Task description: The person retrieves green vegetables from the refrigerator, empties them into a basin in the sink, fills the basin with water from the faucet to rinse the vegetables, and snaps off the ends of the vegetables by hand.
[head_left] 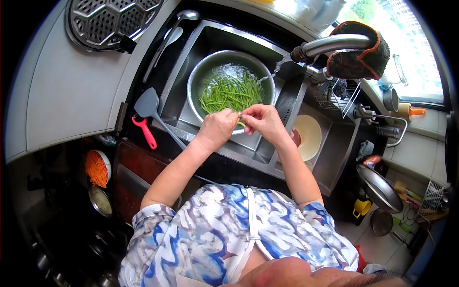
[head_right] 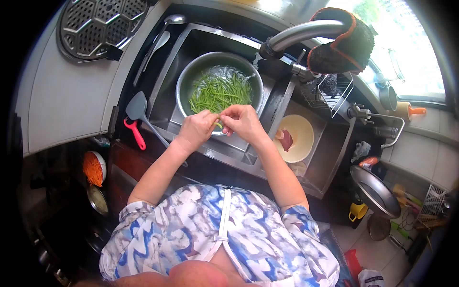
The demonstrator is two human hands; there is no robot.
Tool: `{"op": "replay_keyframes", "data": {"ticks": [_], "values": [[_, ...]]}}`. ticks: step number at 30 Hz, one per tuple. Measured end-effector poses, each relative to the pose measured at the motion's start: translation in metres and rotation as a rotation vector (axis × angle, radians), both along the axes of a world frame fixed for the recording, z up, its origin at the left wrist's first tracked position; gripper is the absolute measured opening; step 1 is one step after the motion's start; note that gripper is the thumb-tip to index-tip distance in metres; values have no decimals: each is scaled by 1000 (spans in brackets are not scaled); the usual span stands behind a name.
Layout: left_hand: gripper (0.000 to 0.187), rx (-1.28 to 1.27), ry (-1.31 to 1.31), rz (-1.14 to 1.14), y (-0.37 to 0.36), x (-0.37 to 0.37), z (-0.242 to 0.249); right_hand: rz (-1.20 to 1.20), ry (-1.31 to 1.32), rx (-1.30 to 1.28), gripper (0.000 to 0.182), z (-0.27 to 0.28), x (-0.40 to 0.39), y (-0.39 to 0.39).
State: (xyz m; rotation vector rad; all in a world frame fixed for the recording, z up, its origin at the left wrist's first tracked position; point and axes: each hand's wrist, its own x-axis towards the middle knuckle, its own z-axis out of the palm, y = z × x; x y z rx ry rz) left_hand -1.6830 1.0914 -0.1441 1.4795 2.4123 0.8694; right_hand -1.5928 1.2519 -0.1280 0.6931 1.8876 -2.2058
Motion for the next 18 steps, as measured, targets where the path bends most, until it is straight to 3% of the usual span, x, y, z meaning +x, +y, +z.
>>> {"op": "replay_keyframes", "data": {"ticks": [9, 11, 15, 17, 18], "values": [[7, 45, 0, -114, -5, 5, 4, 37, -19, -138, 9, 2, 8, 4], [10, 212, -152, -122, -3, 2, 8, 22, -1, -173, 9, 3, 11, 4], [10, 254, -331, -125, -2, 0, 15, -35, -45, -280, 10, -1, 21, 13], [7, 465, -469, 22, -1, 0, 15, -70, -51, -320, 11, -3, 30, 21], [8, 438, -573, 56, -4, -3, 16, -146, -25, -322, 12, 0, 36, 25]]}}
